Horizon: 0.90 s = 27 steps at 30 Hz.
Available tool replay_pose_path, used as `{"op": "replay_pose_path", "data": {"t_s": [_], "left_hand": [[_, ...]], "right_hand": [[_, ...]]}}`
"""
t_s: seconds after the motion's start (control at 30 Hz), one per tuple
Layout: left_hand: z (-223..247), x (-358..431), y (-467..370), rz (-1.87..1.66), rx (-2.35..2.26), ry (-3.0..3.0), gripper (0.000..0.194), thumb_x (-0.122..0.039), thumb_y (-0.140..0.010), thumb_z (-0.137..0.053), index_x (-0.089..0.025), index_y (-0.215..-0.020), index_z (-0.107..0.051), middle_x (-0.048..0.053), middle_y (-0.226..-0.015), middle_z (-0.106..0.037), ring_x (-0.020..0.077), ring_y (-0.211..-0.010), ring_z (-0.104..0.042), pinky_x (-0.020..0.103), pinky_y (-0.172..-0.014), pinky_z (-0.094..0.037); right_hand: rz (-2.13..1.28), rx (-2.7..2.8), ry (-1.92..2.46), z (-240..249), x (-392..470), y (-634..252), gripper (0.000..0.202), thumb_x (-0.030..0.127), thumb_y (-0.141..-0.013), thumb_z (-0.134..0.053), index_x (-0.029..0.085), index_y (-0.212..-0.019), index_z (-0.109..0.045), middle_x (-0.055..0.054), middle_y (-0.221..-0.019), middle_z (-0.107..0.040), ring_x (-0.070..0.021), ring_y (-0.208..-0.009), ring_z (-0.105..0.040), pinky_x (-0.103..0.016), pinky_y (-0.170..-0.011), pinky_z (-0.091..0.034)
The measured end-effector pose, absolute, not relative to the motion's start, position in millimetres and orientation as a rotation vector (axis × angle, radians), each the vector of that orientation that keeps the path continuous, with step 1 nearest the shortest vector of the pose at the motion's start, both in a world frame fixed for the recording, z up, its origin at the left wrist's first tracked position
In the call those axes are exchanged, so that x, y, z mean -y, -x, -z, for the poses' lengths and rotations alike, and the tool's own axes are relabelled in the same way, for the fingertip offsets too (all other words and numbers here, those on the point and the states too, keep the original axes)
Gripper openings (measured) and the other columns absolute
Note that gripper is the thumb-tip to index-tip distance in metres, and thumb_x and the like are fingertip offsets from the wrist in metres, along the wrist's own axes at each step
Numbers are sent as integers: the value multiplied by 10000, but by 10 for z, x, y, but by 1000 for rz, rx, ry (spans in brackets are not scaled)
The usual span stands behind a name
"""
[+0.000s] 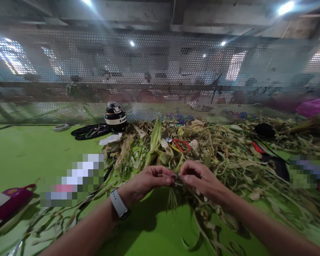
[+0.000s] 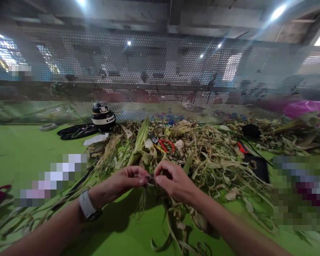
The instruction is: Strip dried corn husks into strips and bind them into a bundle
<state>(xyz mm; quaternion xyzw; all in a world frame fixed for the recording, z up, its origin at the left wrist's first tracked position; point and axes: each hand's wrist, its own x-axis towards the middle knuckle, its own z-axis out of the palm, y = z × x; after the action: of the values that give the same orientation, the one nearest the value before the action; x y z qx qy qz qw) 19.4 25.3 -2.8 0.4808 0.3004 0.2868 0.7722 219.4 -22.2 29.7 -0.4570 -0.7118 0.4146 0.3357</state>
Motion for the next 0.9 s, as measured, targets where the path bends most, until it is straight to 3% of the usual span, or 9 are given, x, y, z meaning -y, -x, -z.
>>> {"op": "replay_pose_path", "data": {"t_s": [0.1, 0.2, 0.43, 0.57, 0.77, 0.9], "left_hand": [[26, -244, -192, -641, -655, -1101, 181, -197, -588, -786, -146, -737, -698, 10, -707, -671, 90, -655, -576, 222, -712, -441], [26, -236, -196, -655, -663, -1116, 184, -205, -575, -794, -142, -713, -690, 12, -692, -663, 96, -647, -570, 233, -711, -441], [24, -237, -195, -632, -656, -1111, 247, -165, -569, -793, -147, -792, -691, 14, -727, -692, 97, -674, -609, 239, -754, -445], [-14, -256, -168, -632, -693, -1178, 251, -164, -574, -786, -148, -803, -685, 11, -717, -696, 99, -678, -616, 242, -754, -454], [-160, -235, -157, -714, -798, -1465, 191, -205, -612, -751, -153, -783, -682, 21, -722, -693, 131, -675, -616, 263, -704, -470], [-213, -95, -217, -945, -975, -1899, 107, -220, -705, -673, -179, -798, -706, 52, -776, -700, 174, -737, -621, 275, -703, -469]], "right_hand": [[-1108, 1888, 1199, -269, 229, -2180, 323, 80, -661, -504, 200, -961, -497, 32, -718, -454, -91, -589, -394, -196, -512, -305], [-1145, 1891, 1187, -203, 227, -2145, 413, 68, -635, -536, 202, -1018, -461, 20, -786, -475, -83, -586, -396, -185, -498, -307], [-1077, 1877, 1137, -95, 148, -2119, 240, 156, -691, -588, 176, -907, -484, 22, -756, -526, -70, -558, -409, -186, -510, -340], [-966, 1932, 1158, -108, 136, -2134, 161, 108, -680, -545, 167, -826, -513, 37, -672, -509, -78, -555, -415, -193, -519, -349], [-856, 1980, 1184, -142, 161, -2120, 187, 45, -640, -490, 170, -776, -523, 35, -656, -499, -82, -559, -427, -192, -532, -356], [-879, 1944, 1209, -171, 181, -2138, 192, 72, -658, -499, 174, -820, -507, 43, -633, -461, -90, -558, -411, -199, -525, -342]]}}
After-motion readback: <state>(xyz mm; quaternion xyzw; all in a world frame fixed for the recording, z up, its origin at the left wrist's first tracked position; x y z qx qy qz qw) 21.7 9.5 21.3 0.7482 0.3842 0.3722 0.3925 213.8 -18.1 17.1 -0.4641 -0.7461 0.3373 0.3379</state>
